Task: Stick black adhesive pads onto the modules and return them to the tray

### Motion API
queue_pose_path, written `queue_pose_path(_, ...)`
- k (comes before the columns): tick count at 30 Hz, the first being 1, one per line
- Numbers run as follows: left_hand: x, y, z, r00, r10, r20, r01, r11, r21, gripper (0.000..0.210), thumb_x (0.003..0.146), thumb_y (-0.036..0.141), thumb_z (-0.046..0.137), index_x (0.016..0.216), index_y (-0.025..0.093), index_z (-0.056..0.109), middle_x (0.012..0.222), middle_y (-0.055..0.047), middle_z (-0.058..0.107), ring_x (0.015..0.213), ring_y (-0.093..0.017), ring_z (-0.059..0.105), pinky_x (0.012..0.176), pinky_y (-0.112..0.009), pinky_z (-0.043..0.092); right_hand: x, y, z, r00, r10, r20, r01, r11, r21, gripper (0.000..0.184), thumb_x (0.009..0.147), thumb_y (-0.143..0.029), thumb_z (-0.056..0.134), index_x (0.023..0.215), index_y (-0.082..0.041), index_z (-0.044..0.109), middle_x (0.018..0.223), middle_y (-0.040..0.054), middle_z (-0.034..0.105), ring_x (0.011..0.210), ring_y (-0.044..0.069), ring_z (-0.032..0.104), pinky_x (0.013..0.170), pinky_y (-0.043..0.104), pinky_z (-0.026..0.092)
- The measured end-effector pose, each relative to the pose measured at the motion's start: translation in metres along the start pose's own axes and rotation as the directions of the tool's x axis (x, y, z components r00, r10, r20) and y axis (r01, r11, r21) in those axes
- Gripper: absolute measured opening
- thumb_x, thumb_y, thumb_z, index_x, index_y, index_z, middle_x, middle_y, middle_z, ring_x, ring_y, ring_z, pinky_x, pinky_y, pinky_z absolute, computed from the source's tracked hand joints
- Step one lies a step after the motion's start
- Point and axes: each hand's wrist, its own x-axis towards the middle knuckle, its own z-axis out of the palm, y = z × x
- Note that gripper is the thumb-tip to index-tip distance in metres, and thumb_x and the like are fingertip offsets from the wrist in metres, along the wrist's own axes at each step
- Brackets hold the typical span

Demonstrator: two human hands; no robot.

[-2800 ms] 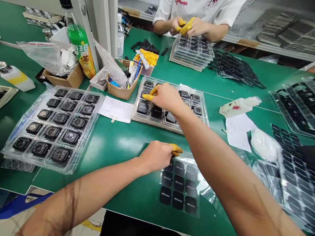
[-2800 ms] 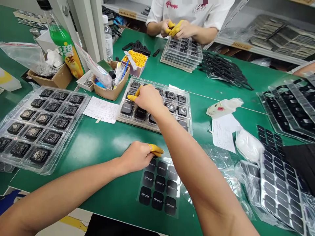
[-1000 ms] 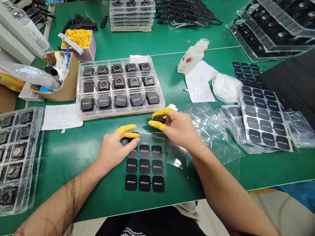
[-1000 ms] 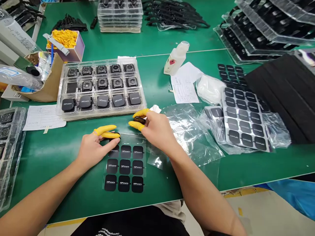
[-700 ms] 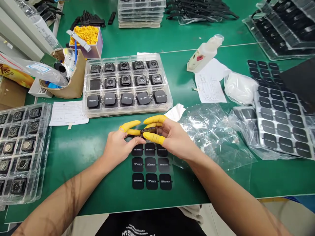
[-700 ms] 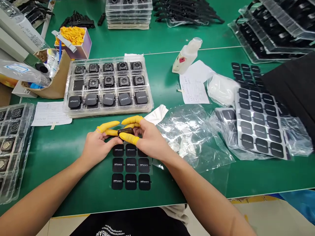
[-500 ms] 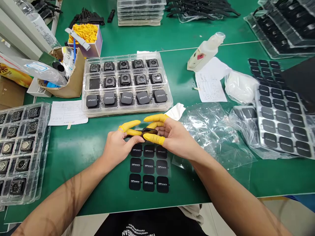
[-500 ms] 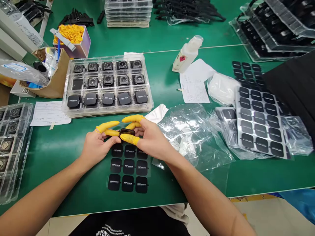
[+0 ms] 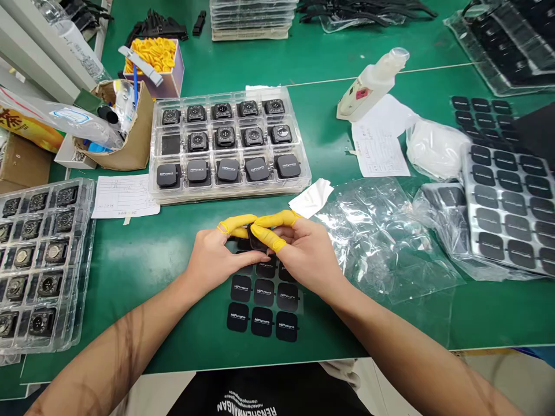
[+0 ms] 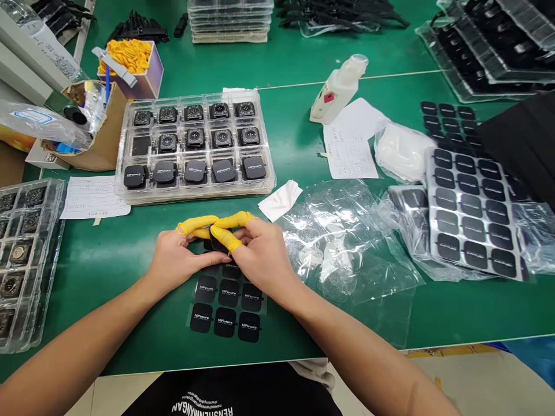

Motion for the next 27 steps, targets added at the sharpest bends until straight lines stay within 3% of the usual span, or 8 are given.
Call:
queue_pose_path(7,0.0,-0.004,-0.002,1.0,0.015,-0.002,-0.015,1.0,0.004,0.057,0.07,0.043,0.095,0.122,0.026,0.078,0.11,-0.002,0.084,0.1,-0.025,0.08,0.099,-0.037,0.064,-0.001,0.005,-0.001,0.996,-0.083,-0.045,0.075,0.985,-0.154,0.015,0.088,-0.041,0.078,0.09,-0.026,0.079,0.125,0.0101,0.071,0.104,0.025,0.073,0.088,0.043,0.065)
queue_pose_path(10,0.0,-0.002,-0.002,1.0,0.01,-0.028,-0.008,0.999,0.053,0.052,0.069,0.038,0.094,0.117,0.026,0.08,0.106,-0.002,0.085,0.095,-0.025,0.08,0.095,-0.038,0.066,-0.002,0.008,0.004,1.0,-0.001,-0.015,-0.001,0.994,-0.111,0.016,0.088,-0.041,0.078,0.094,-0.026,0.079,0.123,0.0103,0.069,0.096,0.024,0.074,0.09,0.046,0.065)
queue_pose_path(14,-0.001,0.004,-0.002,0.998,0.043,-0.053,-0.037,0.994,0.101,0.045,0.067,0.03,0.092,0.111,0.027,0.082,0.101,-0.002,0.085,0.09,-0.026,0.08,0.09,-0.043,0.068,-0.003,0.0,0.008,0.999,0.042,0.033,-0.042,0.999,0.01,0.022,0.083,-0.043,0.081,0.092,-0.023,0.077,0.146,0.0126,0.056,0.088,0.02,0.074,0.092,0.049,0.065)
queue_pose_path(18,0.001,0.008,-0.003,0.995,0.0,-0.101,0.007,0.998,0.065,0.045,0.067,0.031,0.093,0.111,0.023,0.082,0.099,-0.004,0.085,0.091,-0.028,0.08,0.093,-0.049,0.068,-0.007,-0.017,-0.024,0.992,-0.094,-0.083,0.1,0.993,0.069,0.029,0.08,-0.054,0.083,0.087,-0.026,0.076,0.118,0.0084,0.07,0.1,0.023,0.069,0.09,0.043,0.062)
queue_pose_path(20,0.002,0.008,-0.003,0.991,-0.039,-0.124,0.043,0.999,0.032,0.046,0.066,0.031,0.094,0.11,0.022,0.082,0.099,-0.005,0.085,0.093,-0.029,0.081,0.096,-0.05,0.068,-0.01,-0.016,-0.055,0.985,-0.091,-0.149,0.1,0.993,0.055,0.035,0.079,-0.06,0.082,0.092,-0.028,0.076,0.098,0.0048,0.074,0.086,0.021,0.068,0.076,0.039,0.059)
queue_pose_path(23,0.003,0.005,-0.002,0.988,-0.08,-0.13,0.078,0.997,-0.017,0.046,0.065,0.029,0.095,0.108,0.023,0.083,0.101,-0.005,0.084,0.094,-0.029,0.081,0.099,-0.051,0.068,-0.014,-0.005,-0.097,0.986,-0.019,-0.168,-0.03,0.958,-0.286,0.041,0.076,-0.06,0.084,0.097,-0.026,0.077,0.087,0.0049,0.074,0.068,0.02,0.063,0.061,0.037,0.05)
queue_pose_path(25,0.003,0.003,-0.002,0.989,-0.086,-0.124,0.083,0.996,-0.029,0.044,0.065,0.028,0.095,0.106,0.024,0.083,0.101,-0.005,0.084,0.094,-0.029,0.081,0.1,-0.053,0.068,-0.011,0.001,-0.112,0.974,-0.067,-0.218,-0.084,0.783,-0.616,0.039,0.077,-0.056,0.085,0.099,-0.025,0.078,0.094,0.0077,0.074,0.074,0.024,0.065,0.066,0.04,0.05)
queue_pose_path(27,0.003,0.003,-0.002,0.989,-0.081,-0.124,0.077,0.997,-0.03,0.041,0.065,0.028,0.095,0.104,0.024,0.083,0.102,-0.005,0.084,0.096,-0.029,0.081,0.101,-0.053,0.068,-0.002,0.001,-0.116,0.947,-0.168,-0.275,-0.123,0.601,-0.79,0.039,0.081,-0.052,0.082,0.11,-0.026,0.079,0.112,0.0119,0.072,0.084,0.029,0.067,0.074,0.044,0.051)
